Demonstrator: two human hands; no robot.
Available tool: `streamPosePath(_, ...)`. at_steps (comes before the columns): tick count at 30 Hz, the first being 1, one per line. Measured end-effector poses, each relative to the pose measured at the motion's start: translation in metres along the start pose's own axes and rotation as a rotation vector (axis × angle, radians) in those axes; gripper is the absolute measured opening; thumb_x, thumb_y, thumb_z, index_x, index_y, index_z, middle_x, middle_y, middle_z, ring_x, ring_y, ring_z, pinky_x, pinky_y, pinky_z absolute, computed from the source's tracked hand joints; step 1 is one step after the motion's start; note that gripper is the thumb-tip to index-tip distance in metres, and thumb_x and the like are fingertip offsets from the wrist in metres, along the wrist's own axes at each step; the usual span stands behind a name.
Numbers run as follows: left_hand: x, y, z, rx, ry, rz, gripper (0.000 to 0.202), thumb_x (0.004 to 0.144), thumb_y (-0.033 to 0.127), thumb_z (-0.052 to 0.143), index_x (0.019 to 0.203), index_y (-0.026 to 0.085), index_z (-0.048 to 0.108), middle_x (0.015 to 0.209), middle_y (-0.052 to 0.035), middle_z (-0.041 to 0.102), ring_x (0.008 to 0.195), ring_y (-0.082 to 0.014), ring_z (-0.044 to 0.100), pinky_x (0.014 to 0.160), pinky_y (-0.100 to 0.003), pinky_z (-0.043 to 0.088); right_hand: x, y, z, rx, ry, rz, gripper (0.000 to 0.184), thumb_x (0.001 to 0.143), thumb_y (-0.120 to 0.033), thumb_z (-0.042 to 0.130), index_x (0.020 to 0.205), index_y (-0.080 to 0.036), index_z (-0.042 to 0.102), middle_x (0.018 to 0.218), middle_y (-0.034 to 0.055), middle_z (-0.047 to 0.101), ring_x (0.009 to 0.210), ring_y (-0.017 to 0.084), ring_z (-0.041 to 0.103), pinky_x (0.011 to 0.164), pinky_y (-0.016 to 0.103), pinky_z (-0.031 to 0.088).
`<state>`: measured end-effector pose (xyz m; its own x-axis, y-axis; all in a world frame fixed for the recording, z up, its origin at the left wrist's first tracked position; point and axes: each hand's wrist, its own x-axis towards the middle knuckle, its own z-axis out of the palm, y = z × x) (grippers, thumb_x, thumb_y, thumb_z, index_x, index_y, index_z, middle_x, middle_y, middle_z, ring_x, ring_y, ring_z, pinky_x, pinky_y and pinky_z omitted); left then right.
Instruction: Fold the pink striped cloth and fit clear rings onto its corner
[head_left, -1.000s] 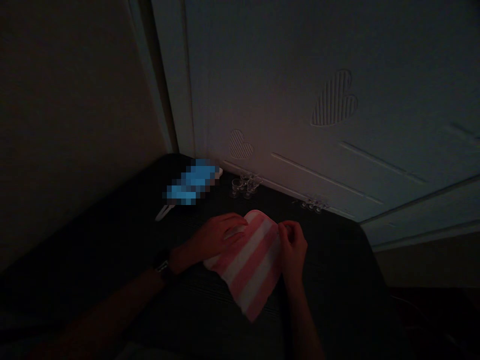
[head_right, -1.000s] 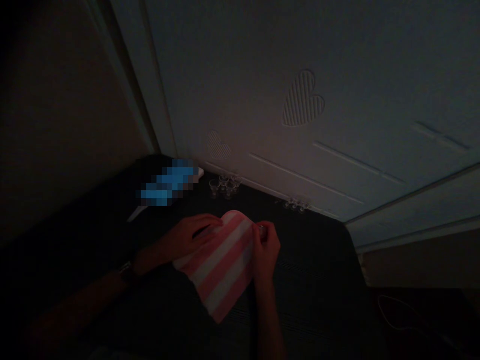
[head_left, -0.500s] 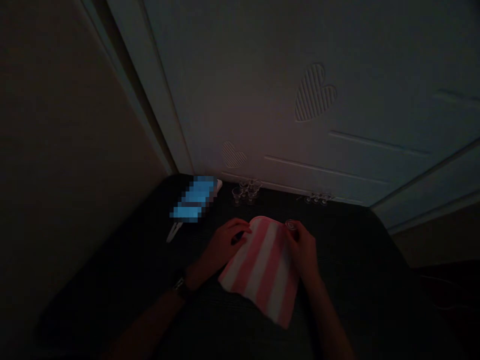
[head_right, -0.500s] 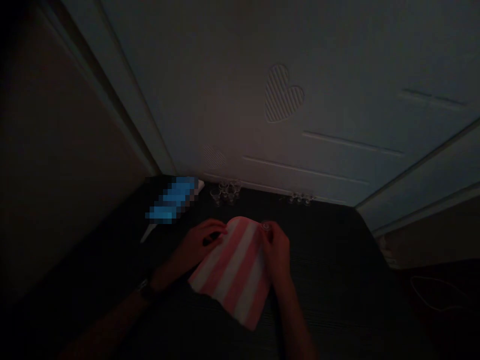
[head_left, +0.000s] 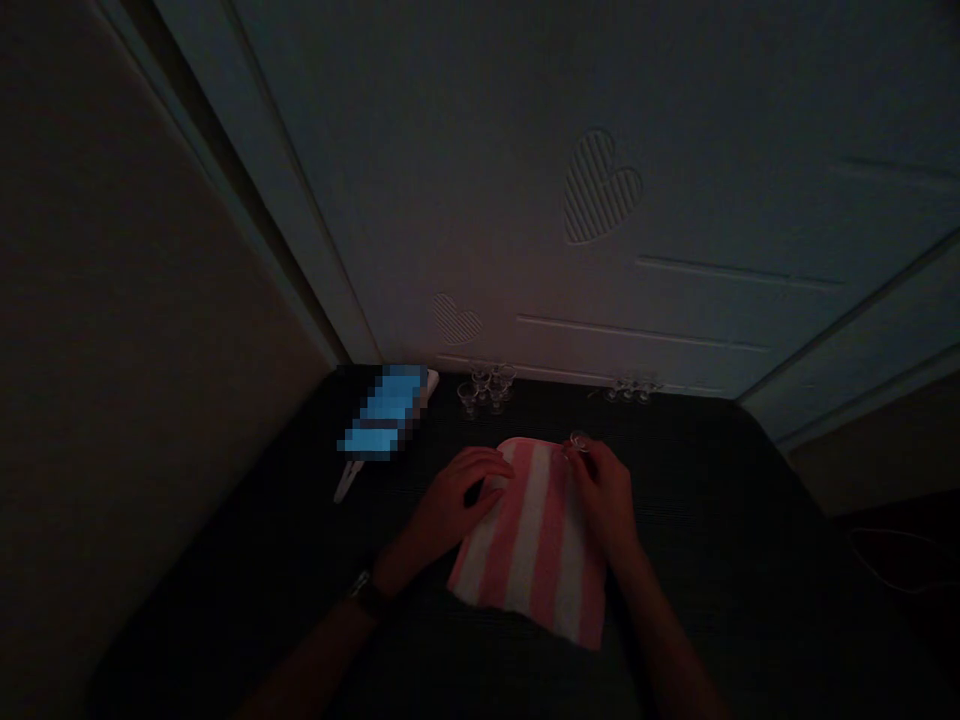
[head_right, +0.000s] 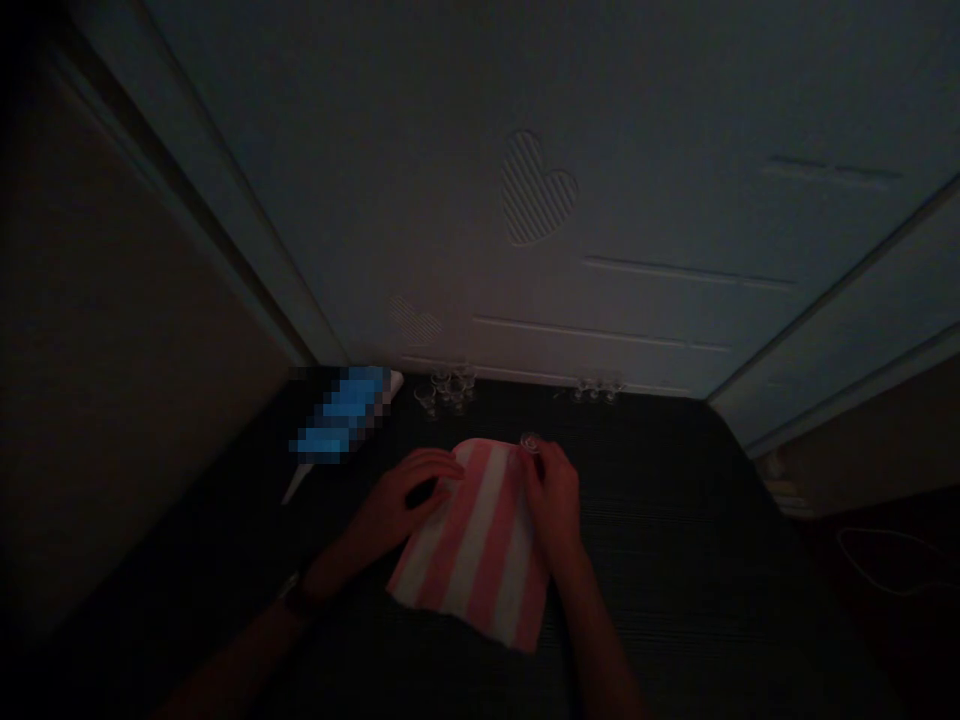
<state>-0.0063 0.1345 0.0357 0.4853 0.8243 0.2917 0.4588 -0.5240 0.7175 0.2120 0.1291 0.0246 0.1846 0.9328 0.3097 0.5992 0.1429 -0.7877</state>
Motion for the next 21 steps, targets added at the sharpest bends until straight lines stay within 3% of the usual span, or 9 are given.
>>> streamPosePath(2,-0.001,0.001,0.002,0.079,-0.020,0.064,0.030,0.083,0.021,0.049,0.113,0.022,0.054,0.122,-0.0050,0.053,0.120,-0.0198,0.040,0.102,-0.040,0.034,-0.001,-0.001,0.001,-0.007,-0.020,-0.023,0.024,0.085,-0.029,0.044,0.095,-0.018,0.062,0.092,0.0062,0.063,0.082,0.018,0.057,0.074,0.030,0.043)
streamPosePath(5,-0.003,0.003,0.004,0.173,-0.060,0.075,0.040,0.084,0.020,0.048,0.124,0.023,0.045,0.132,-0.0046,0.045,0.125,-0.0190,0.035,0.105,-0.040,0.029,-0.001,-0.002,0.000,-0.017,-0.075,-0.060,0.023,0.085,-0.028,0.043,0.097,-0.019,0.061,0.093,0.0056,0.063,0.084,0.017,0.057,0.076,0.030,0.043)
streamPosePath(10,-0.004,0.008,0.001,0.227,-0.079,0.064,0.038,0.085,0.020,0.044,0.123,0.023,0.046,0.128,-0.0049,0.048,0.121,-0.0194,0.039,0.102,-0.040,0.032,-0.001,-0.001,0.000,0.014,-0.185,-0.075,0.024,0.084,-0.031,0.047,0.098,-0.019,0.062,0.098,0.0052,0.065,0.087,0.018,0.059,0.078,0.031,0.044)
streamPosePath(14,-0.004,0.005,0.000,0.259,-0.104,0.108,0.039,0.085,0.018,0.044,0.124,0.023,0.045,0.132,-0.0041,0.045,0.127,-0.0197,0.031,0.105,-0.042,0.027,-0.004,-0.006,0.001,0.029,-0.238,-0.127,0.024,0.085,-0.030,0.045,0.099,-0.019,0.061,0.098,0.0048,0.065,0.089,0.018,0.060,0.080,0.030,0.044)
streamPosePath(21,-0.005,0.000,0.006,0.294,-0.129,0.119,0.032,0.086,0.019,0.042,0.118,0.022,0.050,0.129,-0.0040,0.049,0.126,-0.0190,0.033,0.105,-0.042,0.026,-0.007,-0.014,0.001,-0.028,-0.168,-0.151,0.023,0.086,-0.028,0.041,0.100,-0.021,0.059,0.097,0.0045,0.062,0.085,0.016,0.058,0.075,0.027,0.043)
